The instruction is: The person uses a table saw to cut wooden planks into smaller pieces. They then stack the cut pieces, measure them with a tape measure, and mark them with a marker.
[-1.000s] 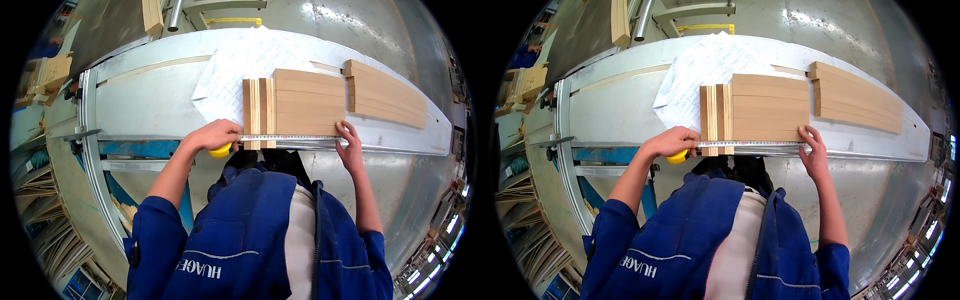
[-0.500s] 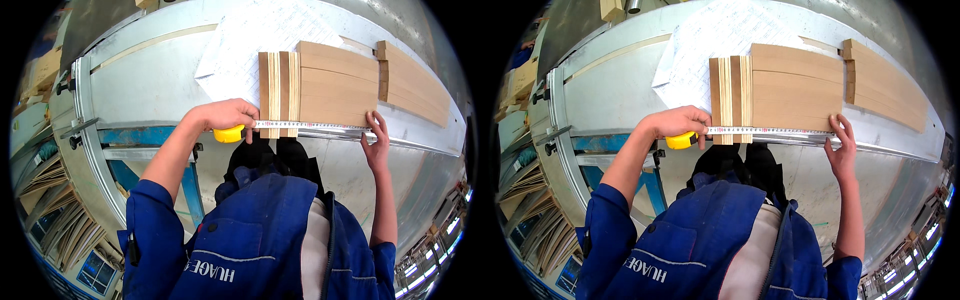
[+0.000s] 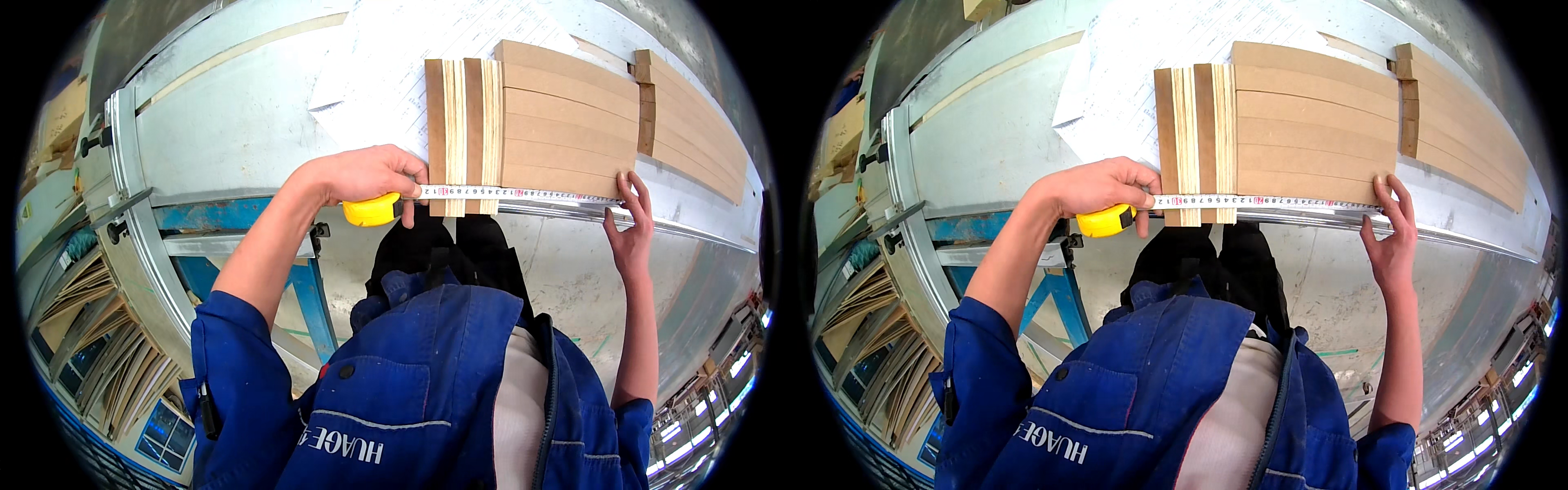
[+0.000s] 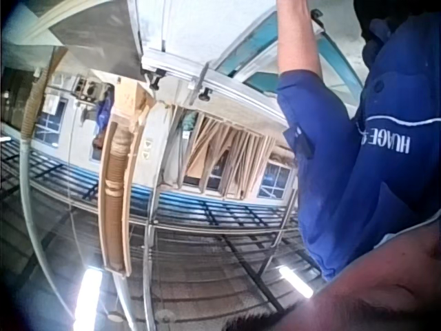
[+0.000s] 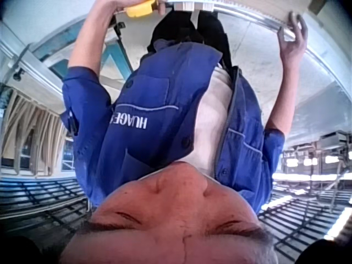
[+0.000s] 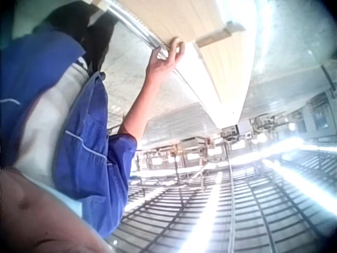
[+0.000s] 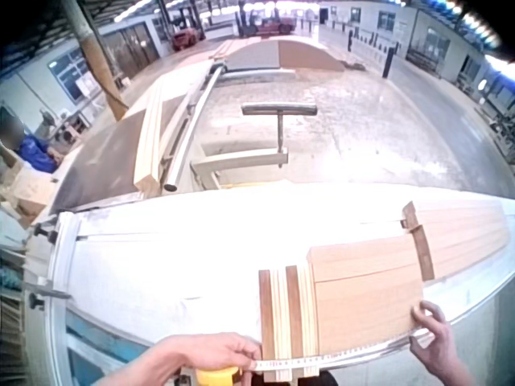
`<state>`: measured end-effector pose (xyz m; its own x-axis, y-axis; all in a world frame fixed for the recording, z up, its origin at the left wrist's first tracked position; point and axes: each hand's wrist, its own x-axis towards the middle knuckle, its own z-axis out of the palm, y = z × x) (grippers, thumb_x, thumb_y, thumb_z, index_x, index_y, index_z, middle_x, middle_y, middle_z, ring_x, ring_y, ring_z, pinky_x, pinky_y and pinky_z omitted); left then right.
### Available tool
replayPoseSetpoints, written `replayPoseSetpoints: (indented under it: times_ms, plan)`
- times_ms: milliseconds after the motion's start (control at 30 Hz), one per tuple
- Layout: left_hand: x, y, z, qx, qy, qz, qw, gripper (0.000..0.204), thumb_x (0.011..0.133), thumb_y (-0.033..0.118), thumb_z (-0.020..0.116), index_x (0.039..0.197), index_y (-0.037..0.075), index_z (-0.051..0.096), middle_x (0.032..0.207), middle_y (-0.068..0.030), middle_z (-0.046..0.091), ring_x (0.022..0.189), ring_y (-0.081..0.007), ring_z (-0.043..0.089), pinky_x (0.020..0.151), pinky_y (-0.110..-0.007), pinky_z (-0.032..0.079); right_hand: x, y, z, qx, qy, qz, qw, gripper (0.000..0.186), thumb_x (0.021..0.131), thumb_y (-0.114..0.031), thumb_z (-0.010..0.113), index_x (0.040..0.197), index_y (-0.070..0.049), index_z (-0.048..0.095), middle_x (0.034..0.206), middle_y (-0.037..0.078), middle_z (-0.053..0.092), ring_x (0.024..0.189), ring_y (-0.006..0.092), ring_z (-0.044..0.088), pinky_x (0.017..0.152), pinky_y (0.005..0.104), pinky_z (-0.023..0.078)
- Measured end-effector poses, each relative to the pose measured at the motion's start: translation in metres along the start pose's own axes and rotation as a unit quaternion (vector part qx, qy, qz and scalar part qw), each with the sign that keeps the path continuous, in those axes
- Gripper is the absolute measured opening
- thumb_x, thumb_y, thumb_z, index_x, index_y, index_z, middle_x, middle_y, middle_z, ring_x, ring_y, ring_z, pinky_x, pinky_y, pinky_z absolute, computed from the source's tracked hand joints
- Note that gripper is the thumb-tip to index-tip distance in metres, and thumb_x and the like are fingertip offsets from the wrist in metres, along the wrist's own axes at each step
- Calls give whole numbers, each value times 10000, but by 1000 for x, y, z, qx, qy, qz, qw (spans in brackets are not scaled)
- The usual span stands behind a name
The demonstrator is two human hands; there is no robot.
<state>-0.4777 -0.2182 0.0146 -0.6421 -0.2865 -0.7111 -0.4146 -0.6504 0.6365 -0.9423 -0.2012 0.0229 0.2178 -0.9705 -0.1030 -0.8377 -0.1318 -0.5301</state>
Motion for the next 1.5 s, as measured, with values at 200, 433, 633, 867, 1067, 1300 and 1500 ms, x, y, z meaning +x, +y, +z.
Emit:
replayPoseSetpoints:
  times_ms: [200,433,633,867,1067,1300,1500]
  plan:
    - [0,0,-1,-5,-9,4,1000,161,990,129,561,995,19,679,853,-96,767,836,-147,726,872,-318,477,0,0,-1,-8,3,-8,1000,682,816,102,705,1457,-120,634,1517,131,541,1329,313,603,1071,412,537]
    - [0,2,-2,0,-21,-4,1000,159,992,123,551,995,14,667,856,-89,751,827,-149,735,857,-314,475,0,-3,-1,-1,2,-3,1000,672,817,98,710,1451,-114,637,1510,132,548,1317,310,610,1068,404,539]
    - [2,4,-4,14,-22,-9,1000,160,998,133,558,1000,18,670,847,-83,752,819,-146,732,844,-311,473,1,-3,-2,-1,-1,-2,1000,668,822,104,709,1449,-115,639,1511,131,546,1320,310,609,1053,401,554]
    - [1,2,-4,-7,-23,-8,1000,158,1005,133,562,1007,23,677,833,-78,753,804,-140,734,840,-307,474,1,-2,-1,-6,1,-1,1000,662,829,100,708,1449,-121,639,1513,128,542,1340,318,598,1081,424,542]
    - [3,2,-5,-1,-33,-5,999,159,1007,122,561,1002,10,673,854,-75,740,809,-162,753,838,-306,490,0,-2,-1,-9,1,1,1000,663,828,98,706,1450,-124,639,1516,126,539,1335,317,602,1082,423,542]
    - [3,1,-6,-3,-33,-5,999,163,1005,113,554,1001,1,673,870,-73,726,814,-166,757,847,-318,497,0,-2,1,-4,7,-2,1000,672,825,106,704,1454,-120,635,1521,125,534,1297,305,630,1065,408,556]
    - [4,0,-7,1,-34,-9,999,169,1005,109,550,1018,-5,674,881,-80,725,821,-174,761,864,-320,500,0,-3,1,-4,6,-3,1000,669,830,104,707,1456,-119,634,1526,123,529,1294,303,630,1057,405,558]
